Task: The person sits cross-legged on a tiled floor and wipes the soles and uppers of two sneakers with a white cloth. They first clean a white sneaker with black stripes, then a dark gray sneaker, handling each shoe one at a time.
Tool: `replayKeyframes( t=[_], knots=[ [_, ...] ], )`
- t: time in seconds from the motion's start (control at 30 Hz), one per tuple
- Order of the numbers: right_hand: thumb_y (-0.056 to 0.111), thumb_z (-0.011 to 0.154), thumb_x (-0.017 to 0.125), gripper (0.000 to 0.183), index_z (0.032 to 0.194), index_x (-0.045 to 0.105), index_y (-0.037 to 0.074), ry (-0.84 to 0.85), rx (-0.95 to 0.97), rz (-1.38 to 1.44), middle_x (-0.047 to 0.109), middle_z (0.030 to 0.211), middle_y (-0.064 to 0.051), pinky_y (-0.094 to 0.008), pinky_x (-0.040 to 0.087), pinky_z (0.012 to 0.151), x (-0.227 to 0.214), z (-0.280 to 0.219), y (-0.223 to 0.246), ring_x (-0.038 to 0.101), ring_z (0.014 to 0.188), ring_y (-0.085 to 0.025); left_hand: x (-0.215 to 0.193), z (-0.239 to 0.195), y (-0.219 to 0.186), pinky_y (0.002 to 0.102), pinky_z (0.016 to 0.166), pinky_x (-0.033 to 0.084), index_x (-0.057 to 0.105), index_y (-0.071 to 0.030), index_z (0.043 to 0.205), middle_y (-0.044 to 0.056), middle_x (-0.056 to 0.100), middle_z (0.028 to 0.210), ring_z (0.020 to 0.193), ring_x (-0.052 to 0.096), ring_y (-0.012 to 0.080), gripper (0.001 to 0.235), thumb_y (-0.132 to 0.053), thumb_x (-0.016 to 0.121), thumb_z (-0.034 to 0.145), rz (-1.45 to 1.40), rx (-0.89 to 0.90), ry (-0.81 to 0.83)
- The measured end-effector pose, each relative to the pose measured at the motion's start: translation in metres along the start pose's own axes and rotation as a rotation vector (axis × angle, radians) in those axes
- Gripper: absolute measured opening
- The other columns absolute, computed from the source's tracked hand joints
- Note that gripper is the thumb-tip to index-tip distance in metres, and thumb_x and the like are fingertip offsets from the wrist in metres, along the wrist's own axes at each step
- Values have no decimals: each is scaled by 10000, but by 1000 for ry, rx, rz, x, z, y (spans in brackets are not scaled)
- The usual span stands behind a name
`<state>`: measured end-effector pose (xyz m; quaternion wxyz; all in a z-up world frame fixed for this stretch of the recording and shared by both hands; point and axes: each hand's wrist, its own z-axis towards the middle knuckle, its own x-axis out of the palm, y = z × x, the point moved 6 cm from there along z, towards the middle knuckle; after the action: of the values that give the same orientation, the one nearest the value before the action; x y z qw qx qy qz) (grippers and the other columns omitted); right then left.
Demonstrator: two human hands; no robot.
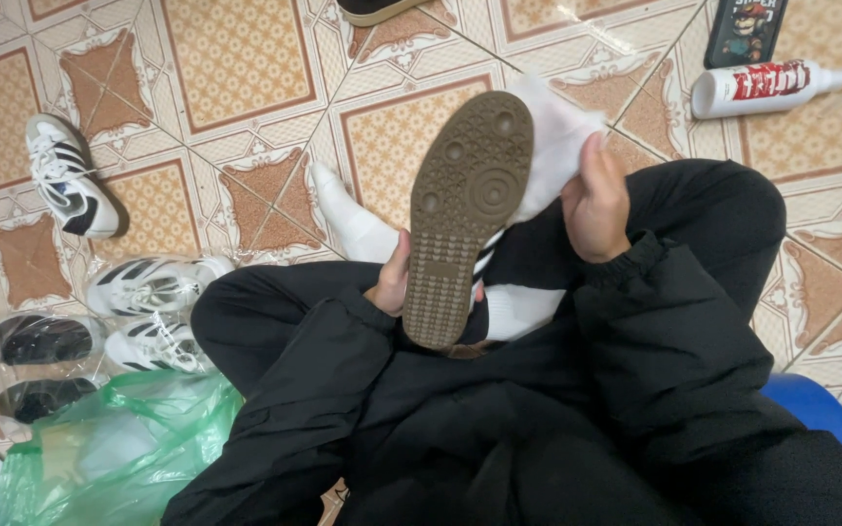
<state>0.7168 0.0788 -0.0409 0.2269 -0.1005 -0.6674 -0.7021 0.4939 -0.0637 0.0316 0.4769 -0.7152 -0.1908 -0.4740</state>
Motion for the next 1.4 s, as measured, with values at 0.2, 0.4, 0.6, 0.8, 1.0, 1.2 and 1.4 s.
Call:
replayKeyframes(
  t=[0.2, 0.4, 0.6, 0.8, 1.0, 1.2, 1.4],
  knots=[
    [345, 1154, 238, 554, 1461, 449, -65, -115, -326, -418, 543, 1372, -231, -425, 478, 1053, 76, -10, 120, 551, 1145, -298, -56, 3, 16, 525, 1105, 508, 431, -37, 1567, 245, 562, 1472, 1309, 585, 363, 738, -573, 195, 1118, 64, 140, -92],
    [383, 1156, 319, 554, 1431, 445, -81, -11, -397, -872, 436, 1380, -219, -433, 396, 1074, 119, -12, 127, 449, 1263, -340, -58, 7, -4, 436, 1333, 240, 254, -53, 1639, 126, 344, 1667, 1552, 326, 254, 723, -563, 283, 1128, 452, 140, -101],
    [342, 1168, 276, 592, 1311, 614, -122, 66, -425, -1064, 444, 1400, -248, -480, 424, 971, 129, -12, 127, 458, 1218, -386, -13, 19, -28, 464, 1351, 186, 172, -41, 1646, 160, 288, 1692, 1592, 267, 284, 864, -669, 359, 1083, 865, 205, -134],
    [344, 1169, 281, 561, 1346, 563, -108, 23, -351, -967, 448, 1367, -195, -434, 391, 1002, 125, -11, 123, 438, 1241, -332, -28, 12, -24, 451, 1313, 236, 175, -37, 1635, 172, 332, 1668, 1564, 315, 303, 884, -642, 442, 1049, 1011, 162, -235],
    [345, 1161, 268, 536, 1264, 571, -85, -2, -208, -834, 448, 1283, -151, -379, 354, 1068, 113, -7, 107, 445, 1206, -280, -19, 9, -36, 381, 940, 513, 380, -65, 1492, 92, 673, 1267, 1126, 667, 266, 796, -638, 547, 964, 1348, 156, -429],
    [375, 1160, 310, 529, 1435, 502, -34, 29, -24, -504, 486, 1371, -130, -374, 367, 1186, 104, -3, 98, 479, 1344, -250, -12, 5, -38, 366, 595, 466, 469, -82, 1317, -7, 602, 788, 668, 614, 193, 758, -698, 573, 888, 1553, 161, -599],
    [322, 1161, 348, 514, 1462, 500, -65, -12, -38, -406, 519, 1509, -178, -377, 342, 1246, 103, -7, 92, 463, 1441, -265, -12, 10, -43, 365, 822, 526, 443, -59, 1428, 79, 703, 1117, 980, 688, 239, 728, -591, 592, 953, 1359, 219, -562]
  ],
)
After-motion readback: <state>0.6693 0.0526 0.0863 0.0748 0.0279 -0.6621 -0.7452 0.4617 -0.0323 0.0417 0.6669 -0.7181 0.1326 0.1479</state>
